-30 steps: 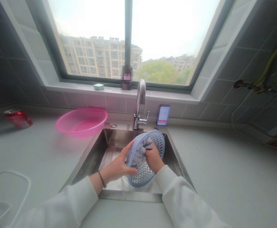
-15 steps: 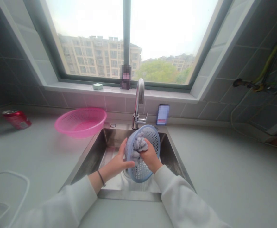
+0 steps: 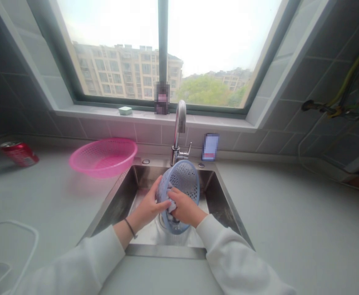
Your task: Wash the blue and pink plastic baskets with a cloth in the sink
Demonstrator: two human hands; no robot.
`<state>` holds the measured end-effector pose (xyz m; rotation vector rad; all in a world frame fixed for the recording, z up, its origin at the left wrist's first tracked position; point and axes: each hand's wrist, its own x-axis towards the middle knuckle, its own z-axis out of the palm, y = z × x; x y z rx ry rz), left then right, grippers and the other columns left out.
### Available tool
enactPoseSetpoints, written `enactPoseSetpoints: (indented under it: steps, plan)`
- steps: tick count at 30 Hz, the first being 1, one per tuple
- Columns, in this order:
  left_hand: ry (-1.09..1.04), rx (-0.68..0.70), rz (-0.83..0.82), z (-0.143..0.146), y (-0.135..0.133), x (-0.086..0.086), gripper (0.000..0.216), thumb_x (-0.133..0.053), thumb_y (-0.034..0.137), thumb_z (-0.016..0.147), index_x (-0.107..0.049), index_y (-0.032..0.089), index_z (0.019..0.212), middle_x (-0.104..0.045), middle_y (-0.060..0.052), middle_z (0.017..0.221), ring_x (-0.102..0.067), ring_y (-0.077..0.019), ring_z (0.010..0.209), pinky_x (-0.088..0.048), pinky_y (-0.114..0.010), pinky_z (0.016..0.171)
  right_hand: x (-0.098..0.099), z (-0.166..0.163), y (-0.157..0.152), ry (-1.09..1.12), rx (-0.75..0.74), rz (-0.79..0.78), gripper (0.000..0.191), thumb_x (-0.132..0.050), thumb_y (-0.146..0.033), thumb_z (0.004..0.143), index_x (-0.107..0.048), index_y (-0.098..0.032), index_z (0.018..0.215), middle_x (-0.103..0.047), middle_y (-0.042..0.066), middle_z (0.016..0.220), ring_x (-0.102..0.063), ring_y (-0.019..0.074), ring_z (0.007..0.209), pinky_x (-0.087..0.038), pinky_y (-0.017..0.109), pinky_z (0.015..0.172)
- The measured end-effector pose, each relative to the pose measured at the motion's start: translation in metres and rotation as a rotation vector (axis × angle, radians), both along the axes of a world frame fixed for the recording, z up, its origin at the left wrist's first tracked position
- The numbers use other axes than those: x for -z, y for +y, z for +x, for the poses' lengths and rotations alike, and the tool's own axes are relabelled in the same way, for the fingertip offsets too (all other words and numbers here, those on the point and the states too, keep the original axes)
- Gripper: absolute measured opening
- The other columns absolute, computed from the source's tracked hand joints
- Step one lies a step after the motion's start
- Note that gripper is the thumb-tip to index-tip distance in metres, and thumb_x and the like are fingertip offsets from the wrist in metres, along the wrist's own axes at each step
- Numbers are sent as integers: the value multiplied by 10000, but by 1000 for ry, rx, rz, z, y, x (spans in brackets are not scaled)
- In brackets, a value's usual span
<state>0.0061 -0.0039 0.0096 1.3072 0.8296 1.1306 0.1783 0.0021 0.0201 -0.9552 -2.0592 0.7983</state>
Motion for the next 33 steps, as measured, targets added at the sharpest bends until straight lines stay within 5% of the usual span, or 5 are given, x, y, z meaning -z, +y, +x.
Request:
enactPoseSetpoints:
  steps: [7,13,18,25,33]
  plan:
    - [312,89,46,-3,-6,-8,1243,-898,362,605,-185,236,1616,-328,-166,1620,-354,-397,1461,-260,-554,1225,13,5,11,381,151,-220,371,-672,-158,671,-685,-219,1036,-731,30,961,-675,248,928,-556,405,864]
    - [425,156,92,-2,-15,-15,1263,-896,332,604,-155,262,1624,-315,-164,1619,-342,-393,1465,-262,-557,1221,9,16,23,832,414,-305,291,-752,-255,691,-648,-247,962,-741,11,928,-706,245,876,-582,422,869]
    - [411,145,93,-2,-16,-13,1254,-885,301,610,-150,266,1625,-298,-163,1624,-344,-386,1465,-271,-550,1222,6,15,18,594,333,-243,353,-746,-195,673,-673,-237,1015,-758,32,983,-710,270,948,-551,473,952]
    - [293,68,120,-5,-7,-3,1178,-859,267,644,-193,259,1615,-328,-143,1628,-366,-372,1461,-277,-542,1227,3,1,2,78,-142,-163,409,-713,-109,675,-750,-222,1066,-770,78,1078,-667,322,1120,-480,516,1063]
    - [466,138,135,-3,-15,-16,1191,-840,251,624,-185,271,1618,-348,-152,1595,-400,-375,1430,-318,-536,1201,1,12,10,664,248,-422,332,-709,-209,680,-705,-226,1012,-776,41,984,-722,277,938,-581,460,904]
